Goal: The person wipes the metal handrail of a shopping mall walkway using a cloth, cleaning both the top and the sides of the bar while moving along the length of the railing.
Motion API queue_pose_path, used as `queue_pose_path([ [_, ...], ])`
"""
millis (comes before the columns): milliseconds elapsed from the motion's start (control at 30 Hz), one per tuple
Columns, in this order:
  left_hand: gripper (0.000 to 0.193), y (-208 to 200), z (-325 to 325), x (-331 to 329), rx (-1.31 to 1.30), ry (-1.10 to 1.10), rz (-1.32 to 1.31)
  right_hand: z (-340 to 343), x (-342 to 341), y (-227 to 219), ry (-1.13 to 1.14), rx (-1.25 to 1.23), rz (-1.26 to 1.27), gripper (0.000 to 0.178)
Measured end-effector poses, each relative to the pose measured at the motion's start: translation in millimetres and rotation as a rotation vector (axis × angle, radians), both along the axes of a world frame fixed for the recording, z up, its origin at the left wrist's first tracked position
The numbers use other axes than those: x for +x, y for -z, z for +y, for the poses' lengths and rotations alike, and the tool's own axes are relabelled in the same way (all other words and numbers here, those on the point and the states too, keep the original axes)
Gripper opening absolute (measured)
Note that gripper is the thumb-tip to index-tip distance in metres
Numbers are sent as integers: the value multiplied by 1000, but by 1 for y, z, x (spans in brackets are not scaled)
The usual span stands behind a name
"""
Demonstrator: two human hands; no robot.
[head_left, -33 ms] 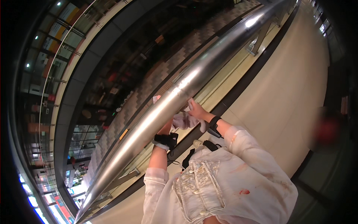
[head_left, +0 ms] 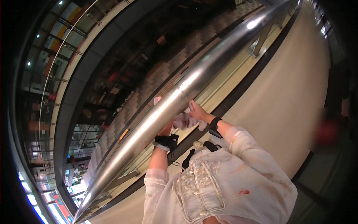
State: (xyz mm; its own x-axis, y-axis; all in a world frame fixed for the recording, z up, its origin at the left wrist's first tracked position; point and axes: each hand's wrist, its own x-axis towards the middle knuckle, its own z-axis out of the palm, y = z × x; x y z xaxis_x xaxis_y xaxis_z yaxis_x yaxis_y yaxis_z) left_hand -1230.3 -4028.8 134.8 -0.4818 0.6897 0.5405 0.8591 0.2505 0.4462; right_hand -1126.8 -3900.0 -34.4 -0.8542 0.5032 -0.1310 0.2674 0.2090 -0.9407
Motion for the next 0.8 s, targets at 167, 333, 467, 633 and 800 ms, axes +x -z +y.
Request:
queue_pose_path([
  [167, 48, 75, -34, -34, -72, -16, -130, -8, -25, -42, -111, 80, 219, 60],
  [333, 50, -16, 8, 14, -26, -177, 124, 8, -13, 5, -157, 120, 183, 64],
  [467, 54, 17, 5, 4, -90, -220, 181, 16, -18, 32, -210, 56, 29, 82],
  [633, 46, 89, -36, -28, -384, -247, 267, -4, -27, -9, -219, 59, 194, 73],
  [800, 55, 77, -13, -30, -295, -189, -252, 16, -15, 36, -105, 51, 112, 50],
])
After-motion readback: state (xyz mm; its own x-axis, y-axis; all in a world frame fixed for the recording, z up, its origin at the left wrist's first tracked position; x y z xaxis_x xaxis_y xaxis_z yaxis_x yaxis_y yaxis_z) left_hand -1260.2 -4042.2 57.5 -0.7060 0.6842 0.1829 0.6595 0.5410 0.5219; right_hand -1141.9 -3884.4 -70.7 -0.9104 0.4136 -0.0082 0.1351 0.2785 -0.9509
